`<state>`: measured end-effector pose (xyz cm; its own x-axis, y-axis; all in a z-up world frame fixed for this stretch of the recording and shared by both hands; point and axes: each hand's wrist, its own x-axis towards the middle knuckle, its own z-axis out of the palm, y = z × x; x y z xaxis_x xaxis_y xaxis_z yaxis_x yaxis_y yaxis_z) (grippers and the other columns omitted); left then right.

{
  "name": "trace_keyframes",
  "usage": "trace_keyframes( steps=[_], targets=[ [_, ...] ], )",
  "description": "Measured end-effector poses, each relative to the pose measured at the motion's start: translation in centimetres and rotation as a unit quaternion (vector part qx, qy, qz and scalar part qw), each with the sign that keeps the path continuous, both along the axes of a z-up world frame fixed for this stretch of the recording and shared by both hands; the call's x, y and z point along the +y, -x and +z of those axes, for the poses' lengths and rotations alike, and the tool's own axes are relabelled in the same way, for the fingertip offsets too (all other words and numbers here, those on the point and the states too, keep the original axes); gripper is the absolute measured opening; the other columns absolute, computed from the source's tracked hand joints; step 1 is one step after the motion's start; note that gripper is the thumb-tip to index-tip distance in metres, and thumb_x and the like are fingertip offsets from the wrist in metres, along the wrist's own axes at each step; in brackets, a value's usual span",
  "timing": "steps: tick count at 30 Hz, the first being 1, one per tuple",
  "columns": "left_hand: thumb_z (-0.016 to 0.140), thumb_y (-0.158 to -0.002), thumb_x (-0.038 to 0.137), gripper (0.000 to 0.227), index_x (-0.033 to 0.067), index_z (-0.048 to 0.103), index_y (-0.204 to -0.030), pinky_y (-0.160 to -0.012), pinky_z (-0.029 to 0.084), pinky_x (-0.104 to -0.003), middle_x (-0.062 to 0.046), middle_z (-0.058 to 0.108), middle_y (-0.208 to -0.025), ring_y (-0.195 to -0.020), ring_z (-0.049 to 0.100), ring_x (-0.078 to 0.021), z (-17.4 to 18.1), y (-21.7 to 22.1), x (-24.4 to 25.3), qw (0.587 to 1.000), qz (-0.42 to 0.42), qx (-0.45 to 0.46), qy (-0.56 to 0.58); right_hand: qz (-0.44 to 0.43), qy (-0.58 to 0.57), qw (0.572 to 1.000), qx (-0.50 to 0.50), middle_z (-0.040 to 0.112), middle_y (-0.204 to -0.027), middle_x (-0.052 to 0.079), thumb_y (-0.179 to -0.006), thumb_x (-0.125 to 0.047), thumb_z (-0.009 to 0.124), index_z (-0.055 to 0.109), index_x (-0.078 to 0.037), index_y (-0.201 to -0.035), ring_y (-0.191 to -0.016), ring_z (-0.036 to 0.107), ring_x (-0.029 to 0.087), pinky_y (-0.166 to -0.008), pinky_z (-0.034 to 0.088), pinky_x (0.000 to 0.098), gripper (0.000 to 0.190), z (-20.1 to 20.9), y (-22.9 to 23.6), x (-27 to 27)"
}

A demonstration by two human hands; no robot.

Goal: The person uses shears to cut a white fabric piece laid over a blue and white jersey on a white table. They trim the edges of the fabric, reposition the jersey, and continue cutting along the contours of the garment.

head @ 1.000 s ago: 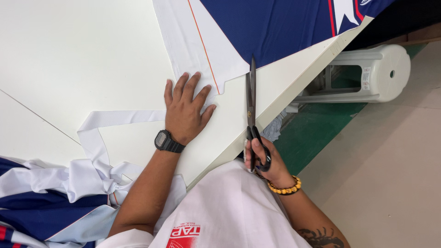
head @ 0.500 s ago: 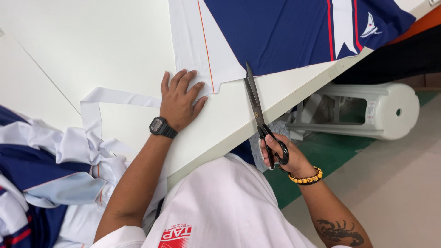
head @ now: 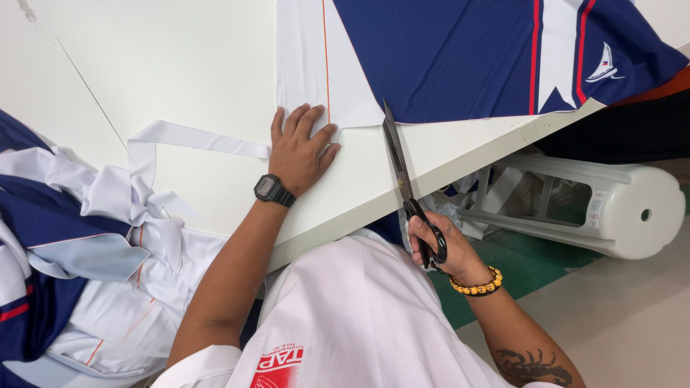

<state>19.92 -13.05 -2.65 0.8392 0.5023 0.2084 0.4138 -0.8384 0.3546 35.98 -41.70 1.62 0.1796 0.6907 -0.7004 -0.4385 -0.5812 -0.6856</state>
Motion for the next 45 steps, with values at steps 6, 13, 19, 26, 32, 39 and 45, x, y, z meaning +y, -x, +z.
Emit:
trace_keyframes(
  steps=[6,13,19,26,32,39,45],
  targets=[
    [0.074,-0.092,0.032,0.031,0.0169,0.071,-0.12,-0.118,0.023,-0.063,-0.012,0.054,-0.143,-0.139,0.043,-0.0319,0.1,0.0,-0.1,1.0,-0.003,-0.005,0.0,0.011,0.002,1.0,-0.012,0.058,-0.062,0.002,-0.095,-0.045,0.062,0.057,-0.006,-0.083,-0.05,0.058,0.012,-0.047,0.05,0.0257,0.041,0.0,-0.6,-0.1],
    [0.075,-0.092,0.032,0.031,0.0171,0.071,-0.119,-0.119,0.024,-0.061,-0.011,0.054,-0.142,-0.139,0.043,-0.0317,0.1,0.0,-0.1,1.0,-0.003,-0.008,0.001,0.025,0.009,1.0,-0.017,0.058,-0.062,0.002,-0.094,-0.046,0.062,0.055,-0.007,-0.079,-0.05,0.057,0.011,-0.047,0.05,0.0257,0.042,-0.3,-1.1,-0.1],
    [0.075,-0.092,0.032,0.031,0.0175,0.072,-0.119,-0.119,0.024,-0.061,-0.01,0.054,-0.142,-0.139,0.043,-0.0313,0.3,-0.1,-0.1,1.0,0.001,-0.003,0.003,0.025,-0.014,1.0,-0.008,0.057,-0.062,0.001,-0.095,-0.047,0.061,0.056,-0.008,-0.081,-0.051,0.056,0.01,-0.046,0.047,0.0243,0.042,-0.3,-1.5,-0.2],
    [0.075,-0.091,0.033,0.029,0.0189,0.072,-0.117,-0.119,0.024,-0.062,-0.009,0.054,-0.143,-0.14,0.043,-0.0306,0.3,0.0,-0.1,1.0,0.01,0.004,0.006,0.075,0.001,0.995,-0.068,0.056,-0.057,0.001,-0.094,-0.048,0.061,0.057,-0.008,-0.078,-0.047,0.055,0.01,-0.043,0.045,0.0246,0.044,0.0,-2.8,0.0],
    [0.074,-0.092,0.034,0.029,0.0194,0.073,-0.117,-0.119,0.025,-0.062,-0.008,0.055,-0.144,-0.139,0.043,-0.03,0.2,-0.1,-0.2,1.0,0.01,0.012,-0.006,0.143,0.01,0.979,-0.145,0.056,-0.053,0.001,-0.091,-0.054,0.06,0.054,-0.008,-0.071,-0.045,0.058,0.01,-0.041,0.045,0.0251,0.051,0.4,-4.4,0.2],
    [0.075,-0.092,0.035,0.031,0.0185,0.073,-0.118,-0.119,0.026,-0.061,-0.008,0.056,-0.144,-0.14,0.044,-0.03,0.1,-0.1,-0.2,1.0,0.009,0.012,-0.014,0.182,0.028,0.967,-0.174,0.055,-0.054,0.001,-0.088,-0.058,0.062,0.052,-0.008,-0.071,-0.045,0.059,0.01,-0.042,0.048,0.026,0.054,0.3,-5.8,0.2],
    [0.074,-0.092,0.035,0.03,0.0179,0.074,-0.117,-0.119,0.025,-0.061,-0.008,0.056,-0.144,-0.14,0.044,-0.0296,0.2,-0.1,-0.2,1.0,0.01,0.007,-0.013,0.184,0.018,0.972,-0.146,0.056,-0.055,0.001,-0.09,-0.056,0.061,0.054,-0.007,-0.073,-0.047,0.058,0.01,-0.043,0.046,0.0258,0.052,0.0,-6.4,0.0]
  ],
)
